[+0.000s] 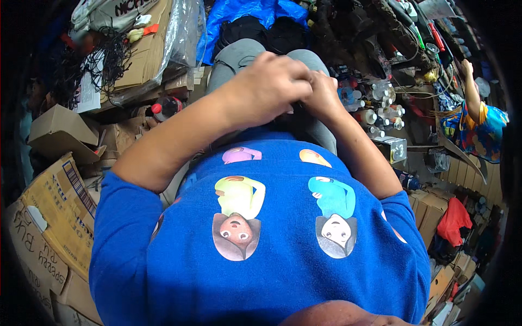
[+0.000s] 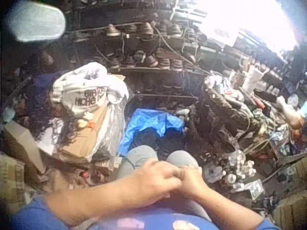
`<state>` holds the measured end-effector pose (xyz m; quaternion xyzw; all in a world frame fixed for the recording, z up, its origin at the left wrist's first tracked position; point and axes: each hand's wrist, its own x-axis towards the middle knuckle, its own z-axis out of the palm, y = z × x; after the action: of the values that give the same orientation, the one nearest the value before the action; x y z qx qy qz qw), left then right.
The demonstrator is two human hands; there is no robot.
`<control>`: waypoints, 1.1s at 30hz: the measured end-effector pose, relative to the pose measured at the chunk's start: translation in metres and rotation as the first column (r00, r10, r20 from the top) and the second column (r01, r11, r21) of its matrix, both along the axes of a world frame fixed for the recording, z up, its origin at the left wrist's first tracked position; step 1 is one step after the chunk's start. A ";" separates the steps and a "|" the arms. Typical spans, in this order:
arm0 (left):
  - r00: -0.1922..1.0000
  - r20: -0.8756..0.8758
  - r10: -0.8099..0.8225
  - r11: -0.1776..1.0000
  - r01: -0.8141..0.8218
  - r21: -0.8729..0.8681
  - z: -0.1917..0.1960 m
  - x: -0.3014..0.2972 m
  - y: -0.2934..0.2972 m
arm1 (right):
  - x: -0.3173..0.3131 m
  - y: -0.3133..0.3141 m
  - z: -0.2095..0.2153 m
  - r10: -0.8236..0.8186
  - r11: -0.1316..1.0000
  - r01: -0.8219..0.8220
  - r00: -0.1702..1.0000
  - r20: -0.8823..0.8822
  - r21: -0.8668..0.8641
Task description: The recorder is lacing a pair of black shoes.
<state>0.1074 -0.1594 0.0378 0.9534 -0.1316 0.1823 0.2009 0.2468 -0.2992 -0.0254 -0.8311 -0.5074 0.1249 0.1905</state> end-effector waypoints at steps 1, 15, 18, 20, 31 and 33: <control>0.999 0.018 0.040 0.993 -0.037 -0.114 -0.001 -0.006 0.009 | 0.001 -0.005 0.004 -0.026 0.999 0.023 0.997 -0.069 -0.049; 0.965 -0.256 0.050 0.809 -0.189 -0.557 -0.028 0.025 0.067 | -0.006 -0.044 0.027 0.049 0.982 -0.073 0.989 0.141 0.177; 0.947 -0.321 -0.037 0.804 -0.163 -0.572 -0.029 0.030 0.072 | -0.006 -0.045 0.026 0.055 0.976 -0.087 0.986 0.160 0.198; 0.934 -0.354 -0.055 0.805 -0.168 -0.569 -0.031 0.027 0.070 | -0.006 -0.045 0.025 0.055 0.974 -0.088 0.986 0.156 0.211; 0.977 -0.207 0.054 0.893 -0.140 -0.428 -0.044 0.016 0.040 | -0.003 -0.036 0.013 0.047 0.955 -0.080 0.991 0.123 0.284; 0.988 -0.144 0.062 0.891 -0.119 -0.438 -0.052 0.017 0.037 | -0.002 -0.031 0.006 0.017 0.971 -0.051 0.989 0.146 0.235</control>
<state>0.1239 -0.1225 -0.0140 0.8968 -0.0288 0.1561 0.4130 0.2448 -0.3307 -0.0194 -0.8001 -0.5452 0.0067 0.2499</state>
